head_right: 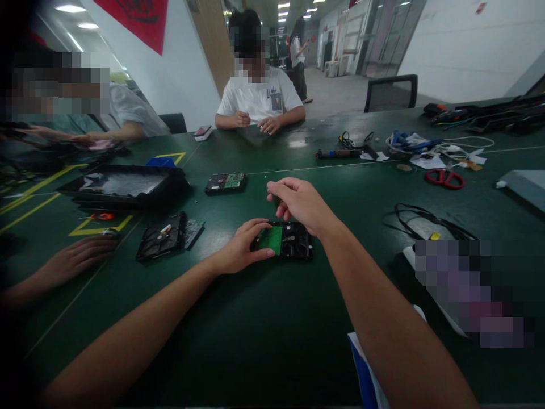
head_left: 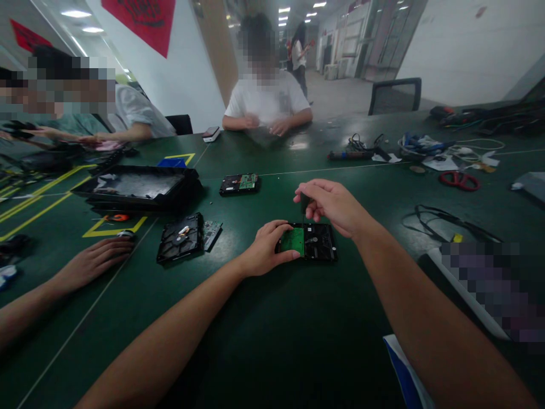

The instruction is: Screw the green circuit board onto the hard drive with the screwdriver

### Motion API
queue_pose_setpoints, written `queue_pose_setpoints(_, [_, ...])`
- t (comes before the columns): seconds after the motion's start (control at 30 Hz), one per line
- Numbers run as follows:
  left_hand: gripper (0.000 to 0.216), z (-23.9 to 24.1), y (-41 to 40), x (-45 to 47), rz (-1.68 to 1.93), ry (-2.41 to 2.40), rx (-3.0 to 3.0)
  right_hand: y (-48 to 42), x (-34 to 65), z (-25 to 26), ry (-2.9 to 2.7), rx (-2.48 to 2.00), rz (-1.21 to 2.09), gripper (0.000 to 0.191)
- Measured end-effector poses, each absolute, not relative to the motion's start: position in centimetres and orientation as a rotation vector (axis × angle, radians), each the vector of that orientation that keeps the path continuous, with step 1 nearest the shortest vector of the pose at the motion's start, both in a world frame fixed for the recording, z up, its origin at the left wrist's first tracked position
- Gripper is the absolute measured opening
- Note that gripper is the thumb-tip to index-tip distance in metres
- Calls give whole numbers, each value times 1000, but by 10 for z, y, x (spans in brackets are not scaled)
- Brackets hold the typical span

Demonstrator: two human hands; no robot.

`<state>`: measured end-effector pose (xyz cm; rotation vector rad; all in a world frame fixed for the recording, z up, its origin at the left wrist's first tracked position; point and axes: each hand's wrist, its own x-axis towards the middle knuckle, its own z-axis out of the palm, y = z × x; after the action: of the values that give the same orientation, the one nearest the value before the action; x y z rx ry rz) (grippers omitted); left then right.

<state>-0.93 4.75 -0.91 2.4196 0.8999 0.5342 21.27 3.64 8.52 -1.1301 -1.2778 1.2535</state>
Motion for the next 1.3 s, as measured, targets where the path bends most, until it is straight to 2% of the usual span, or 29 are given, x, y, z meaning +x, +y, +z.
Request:
queue_pose_setpoints(0.37, [65, -9, 47, -10, 537, 895, 2419, 37, 215, 84, -1343, -1172, 1151, 24])
queue_pose_setpoints(0.67, [64, -9, 47, -9, 547, 891, 2424, 37, 212, 84, -1289, -1145, 1239, 30])
queue_pose_setpoints(1.0, [65, -10, 47, -9, 543, 906, 2428, 37, 214, 84, -1334, -1169, 1163, 23])
queue_pose_setpoints(1.17, [66, -10, 48, -10, 535, 890, 2422, 35, 213, 86, -1290, -1180, 1205, 26])
queue_pose_setpoints(1.3, [65, -10, 49, -10, 543, 893, 2424, 33, 212, 89, -1322, -1125, 1271, 19])
